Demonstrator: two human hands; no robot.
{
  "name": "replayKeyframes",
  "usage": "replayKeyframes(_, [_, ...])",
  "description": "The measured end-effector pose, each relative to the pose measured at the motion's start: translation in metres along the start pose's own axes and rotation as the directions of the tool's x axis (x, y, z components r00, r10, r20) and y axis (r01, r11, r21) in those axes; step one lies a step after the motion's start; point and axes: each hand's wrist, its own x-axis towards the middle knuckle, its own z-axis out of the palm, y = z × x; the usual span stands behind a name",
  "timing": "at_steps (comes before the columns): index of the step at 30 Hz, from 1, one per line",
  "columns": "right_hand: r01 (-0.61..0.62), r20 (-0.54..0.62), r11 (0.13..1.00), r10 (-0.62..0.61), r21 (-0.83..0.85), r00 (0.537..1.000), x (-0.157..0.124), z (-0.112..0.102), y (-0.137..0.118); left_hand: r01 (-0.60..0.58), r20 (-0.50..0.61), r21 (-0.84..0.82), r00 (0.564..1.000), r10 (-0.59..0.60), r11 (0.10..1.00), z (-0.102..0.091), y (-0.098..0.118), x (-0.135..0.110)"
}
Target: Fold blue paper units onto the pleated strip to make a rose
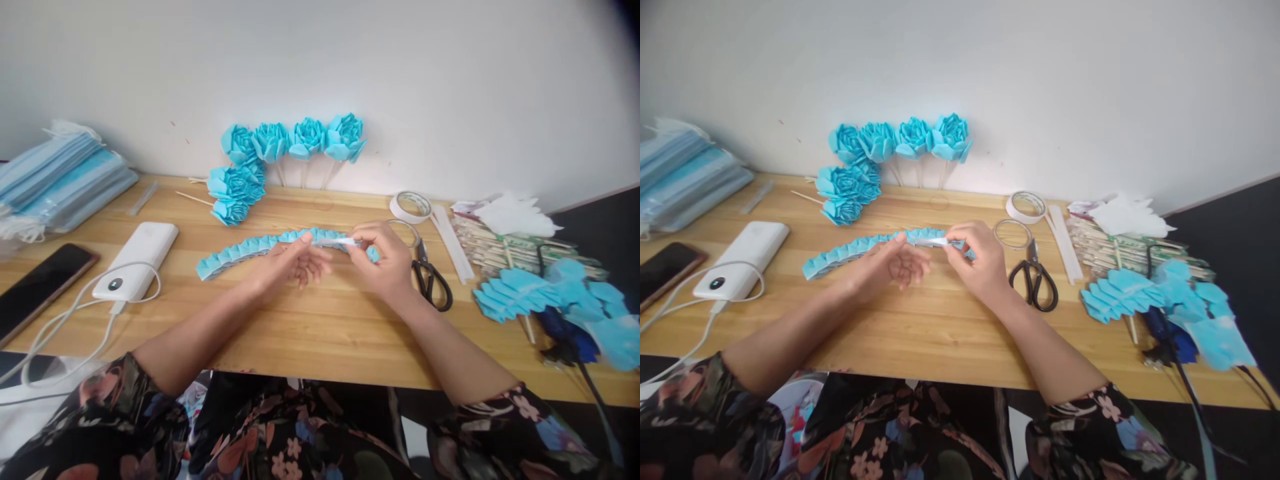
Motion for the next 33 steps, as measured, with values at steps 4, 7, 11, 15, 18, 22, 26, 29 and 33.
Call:
replayKeyframes(4, [0.276, 0.161, 0.945, -0.248, -0.178, 0.955, -0.003, 0.007, -0.004, -0.039, -0.043, 0.018, 0.998, 0.04, 0.999, 0.003, 0.002, 0.001])
replayKeyframes(7, [0.364, 0.283, 0.922, -0.318, -0.13, 0.905, -0.004, 0.009, -0.007, -0.055, -0.129, -0.014, 0.99, 0.053, 0.998, 0.0, 0.0, 0.004])
replayKeyframes(11, [0.187, 0.189, 0.982, -0.18, -0.024, 0.965, -0.005, 0.006, -0.01, -0.045, -0.151, 0.055, 0.987, 0.052, 0.997, -0.002, -0.003, 0.005])
replayKeyframes(15, [-0.33, 0.191, 0.91, 0.288, 0.25, 0.939, -0.004, 0.007, -0.006, -0.026, -0.112, 0.224, 0.992, 0.052, 0.974, 0.002, 0.0, 0.001])
replayKeyframes(18, [-0.549, 0.37, 0.74, 0.42, 0.389, 0.829, -0.003, 0.011, -0.003, -0.025, -0.099, 0.319, 0.993, 0.059, 0.948, 0.004, 0.001, -0.001])
replayKeyframes(22, [-0.629, 0.42, 0.649, 0.474, 0.427, 0.774, -0.003, 0.015, -0.007, -0.035, -0.092, 0.408, 0.993, 0.079, 0.912, 0.004, -0.002, 0.0])
replayKeyframes(26, [-0.64, 0.394, 0.656, 0.507, 0.4, 0.767, -0.002, 0.014, -0.011, -0.093, -0.139, 0.589, 0.967, 0.214, 0.803, 0.006, -0.006, 0.0])
replayKeyframes(29, [-0.646, 0.399, 0.652, 0.511, 0.397, 0.761, -0.002, 0.014, -0.012, -0.182, -0.156, 0.785, 0.867, 0.474, 0.592, 0.005, -0.009, 0.0])
replayKeyframes(33, [-0.654, 0.405, 0.646, 0.517, 0.394, 0.755, -0.002, 0.015, -0.011, -0.288, 0.013, 0.912, 0.731, 0.682, 0.291, 0.003, -0.012, 0.0])
